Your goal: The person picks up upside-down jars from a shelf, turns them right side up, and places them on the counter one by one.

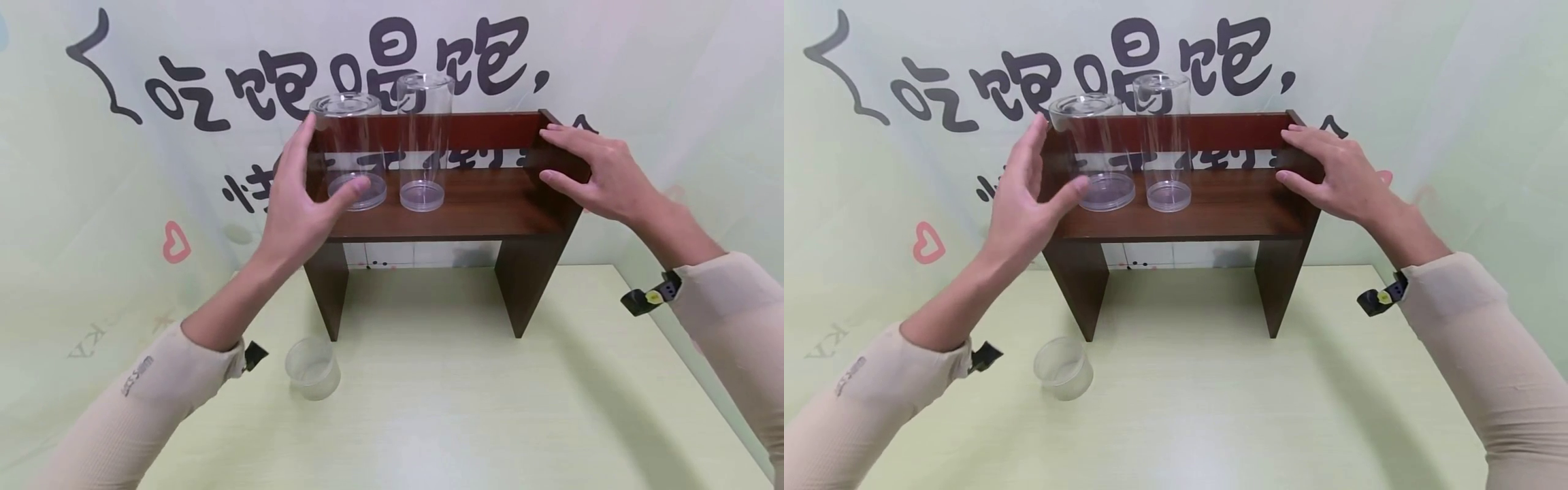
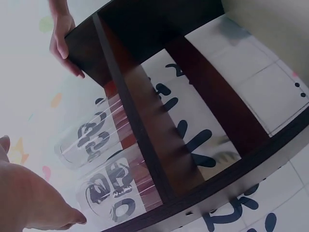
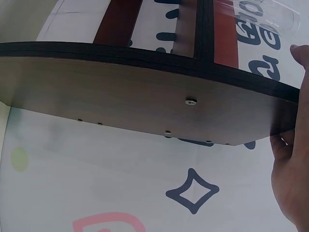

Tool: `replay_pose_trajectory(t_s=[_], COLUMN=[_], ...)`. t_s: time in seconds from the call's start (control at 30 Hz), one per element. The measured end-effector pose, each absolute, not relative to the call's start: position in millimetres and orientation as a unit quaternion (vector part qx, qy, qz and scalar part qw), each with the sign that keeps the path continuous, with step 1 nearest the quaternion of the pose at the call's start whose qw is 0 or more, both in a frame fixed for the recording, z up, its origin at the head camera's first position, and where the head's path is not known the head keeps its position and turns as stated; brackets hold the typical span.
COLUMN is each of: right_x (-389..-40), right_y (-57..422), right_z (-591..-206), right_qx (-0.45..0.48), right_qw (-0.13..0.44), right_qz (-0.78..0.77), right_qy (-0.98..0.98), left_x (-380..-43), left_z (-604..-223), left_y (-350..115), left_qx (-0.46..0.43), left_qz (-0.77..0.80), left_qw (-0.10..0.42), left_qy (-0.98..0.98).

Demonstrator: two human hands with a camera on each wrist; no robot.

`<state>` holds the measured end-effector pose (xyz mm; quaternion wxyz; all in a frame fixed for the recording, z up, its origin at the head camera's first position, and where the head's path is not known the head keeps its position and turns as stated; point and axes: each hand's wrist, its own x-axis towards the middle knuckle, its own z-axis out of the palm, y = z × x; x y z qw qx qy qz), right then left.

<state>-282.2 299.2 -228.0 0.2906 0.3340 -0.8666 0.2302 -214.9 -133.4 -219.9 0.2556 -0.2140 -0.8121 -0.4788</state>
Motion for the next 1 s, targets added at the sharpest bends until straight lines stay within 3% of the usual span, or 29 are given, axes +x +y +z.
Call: replay_pose_trajectory(t_s=[0.43,1.0], right_x=[-282,-282], right_y=[298,298], right_z=[-230,-229], right_qx=[0.329,0.331], right_qw=[0.292,0.301], right_qz=[0.238,0.242], right_qy=[-0.866,-0.861], left_x=[-254,-294], left_z=[-204,-190], left_y=[-115,-104], left_qx=[-0.142,-0.054], left_qz=[-0.461,-0.483], left_qw=[0.280,0.268], left_qy=[-0.830,-0.832])
